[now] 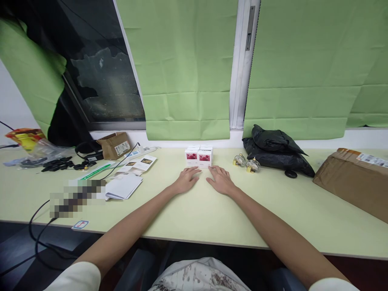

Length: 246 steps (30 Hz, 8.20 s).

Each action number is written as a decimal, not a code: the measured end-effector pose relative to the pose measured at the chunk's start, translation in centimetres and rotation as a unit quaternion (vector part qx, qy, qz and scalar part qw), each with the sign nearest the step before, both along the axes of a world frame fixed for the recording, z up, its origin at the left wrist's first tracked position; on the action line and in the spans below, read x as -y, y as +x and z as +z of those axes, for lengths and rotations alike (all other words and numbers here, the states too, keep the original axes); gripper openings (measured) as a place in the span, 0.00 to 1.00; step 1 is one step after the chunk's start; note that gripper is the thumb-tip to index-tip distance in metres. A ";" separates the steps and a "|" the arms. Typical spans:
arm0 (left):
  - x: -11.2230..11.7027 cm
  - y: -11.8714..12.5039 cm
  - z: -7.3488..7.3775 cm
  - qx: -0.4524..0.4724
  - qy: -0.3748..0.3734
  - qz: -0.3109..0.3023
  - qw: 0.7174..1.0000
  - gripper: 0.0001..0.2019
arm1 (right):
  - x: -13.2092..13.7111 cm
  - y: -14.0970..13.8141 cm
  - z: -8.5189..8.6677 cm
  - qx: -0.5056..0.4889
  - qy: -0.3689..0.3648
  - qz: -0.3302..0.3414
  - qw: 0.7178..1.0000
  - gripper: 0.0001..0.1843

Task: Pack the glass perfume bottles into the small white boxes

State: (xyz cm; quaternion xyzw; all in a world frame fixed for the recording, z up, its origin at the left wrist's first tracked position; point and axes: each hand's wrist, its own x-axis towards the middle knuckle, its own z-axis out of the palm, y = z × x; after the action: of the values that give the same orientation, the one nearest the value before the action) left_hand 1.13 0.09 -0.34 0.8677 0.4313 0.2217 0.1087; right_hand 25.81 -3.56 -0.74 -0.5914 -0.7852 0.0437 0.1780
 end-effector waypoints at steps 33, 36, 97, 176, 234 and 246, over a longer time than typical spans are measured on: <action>-0.1 -0.9 0.4 -0.009 -0.010 0.169 0.986 0.20 | -0.3 1.1 0.0 -0.002 0.014 -0.098 0.995 0.30; 0.3 -0.9 0.7 -0.012 -0.015 0.158 0.987 0.18 | -0.6 2.5 -0.1 -0.008 0.014 -0.134 0.991 0.28; -2.5 -11.2 2.6 -0.199 0.089 0.488 0.845 0.33 | -2.1 8.0 0.7 -0.187 0.130 -0.226 0.947 0.27; -1.5 -8.4 3.7 -0.105 -0.043 0.417 0.902 0.35 | -1.9 6.8 -0.3 -0.137 0.056 0.064 0.987 0.14; 1.7 -5.1 6.0 0.176 0.231 0.145 0.946 0.35 | -1.4 6.3 0.0 -0.136 0.055 0.059 0.987 0.14; 3.1 -2.7 5.1 0.153 0.206 0.031 0.966 0.32 | 1.4 2.8 1.8 -0.163 0.037 0.126 0.978 0.17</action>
State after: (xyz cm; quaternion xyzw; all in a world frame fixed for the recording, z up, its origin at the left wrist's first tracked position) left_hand -1.55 -3.05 4.76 0.8134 0.3816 0.4387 -0.0146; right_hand 28.61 -5.01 1.06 -0.4661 -0.8148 0.1324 0.3183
